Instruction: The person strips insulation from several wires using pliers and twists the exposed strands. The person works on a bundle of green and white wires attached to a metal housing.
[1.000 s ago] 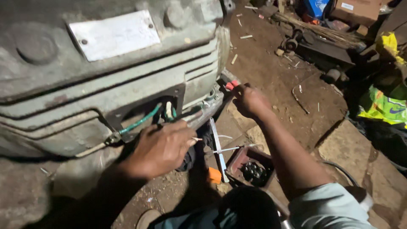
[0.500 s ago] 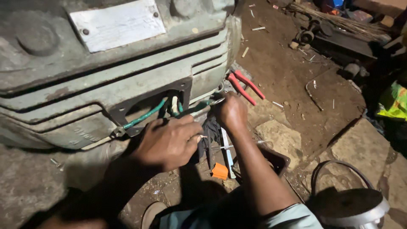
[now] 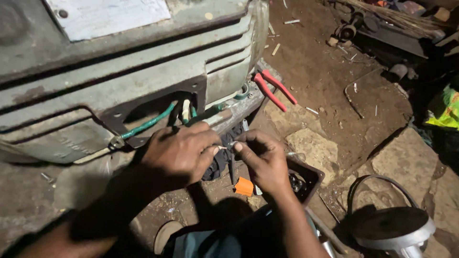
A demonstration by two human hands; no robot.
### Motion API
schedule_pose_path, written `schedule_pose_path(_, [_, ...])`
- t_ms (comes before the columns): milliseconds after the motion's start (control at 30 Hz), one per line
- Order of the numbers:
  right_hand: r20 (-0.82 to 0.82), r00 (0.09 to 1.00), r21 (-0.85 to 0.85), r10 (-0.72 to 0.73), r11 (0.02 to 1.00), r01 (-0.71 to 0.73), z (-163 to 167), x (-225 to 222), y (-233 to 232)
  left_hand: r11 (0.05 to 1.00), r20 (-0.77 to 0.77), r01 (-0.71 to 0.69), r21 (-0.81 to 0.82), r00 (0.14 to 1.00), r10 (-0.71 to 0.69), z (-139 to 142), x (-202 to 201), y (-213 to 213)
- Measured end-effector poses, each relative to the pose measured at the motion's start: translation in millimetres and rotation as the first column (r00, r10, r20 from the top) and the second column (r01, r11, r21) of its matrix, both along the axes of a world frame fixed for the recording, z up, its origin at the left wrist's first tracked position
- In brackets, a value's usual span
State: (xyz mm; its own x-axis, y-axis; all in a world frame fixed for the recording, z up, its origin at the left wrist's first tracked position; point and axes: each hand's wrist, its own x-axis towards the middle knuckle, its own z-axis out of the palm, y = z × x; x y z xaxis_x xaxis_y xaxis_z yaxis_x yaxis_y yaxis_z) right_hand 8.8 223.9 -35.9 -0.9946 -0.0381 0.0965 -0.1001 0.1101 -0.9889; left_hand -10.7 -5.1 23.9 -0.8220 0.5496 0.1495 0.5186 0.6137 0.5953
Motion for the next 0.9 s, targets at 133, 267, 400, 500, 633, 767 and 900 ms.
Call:
schedule_pose_path(133, [0.011,0.999,0.009,0.052,0.999,-0.053,0,3,-1,1.0,0.024,0.012,-0.013,1.0,-0.012,2,-1,1])
schedule_pose_path(267, [0.004,0.999,0.036,0.039,0.999,-0.039,-1,-1,2,1.0,0.056,0.017,-0.023,0.998,-0.016,0,-3,0])
schedule_pose_path(400, [-0.063,0.995,0.089,0.073,0.994,-0.068,-1,0,4,1.0,0.083,0.005,-0.029,0.997,-0.002,0,-2,0])
schedule_pose_path(500, [-0.035,0.997,0.068,0.067,0.996,-0.064,-2,1,0,0.997,0.177,-0.019,-0.071,0.984,0.031,1,-2,1])
schedule_pose_path(633, [-0.01,0.998,0.055,0.055,0.997,-0.055,2,4,-7,1.0,0.084,-0.003,-0.031,0.996,0.005,2,-2,0])
schedule_pose_path(767, [-0.12,0.993,0.181,0.007,0.983,0.015,9,8,-13,1.0,0.065,-0.014,-0.026,0.998,0.015,0,-1,1])
schedule_pose_path(900, [-0.008,1.0,0.09,0.002,0.996,-0.002,13,8,-13,1.0,-0.051,0.0,0.022,0.999,0.001,-2,1,1])
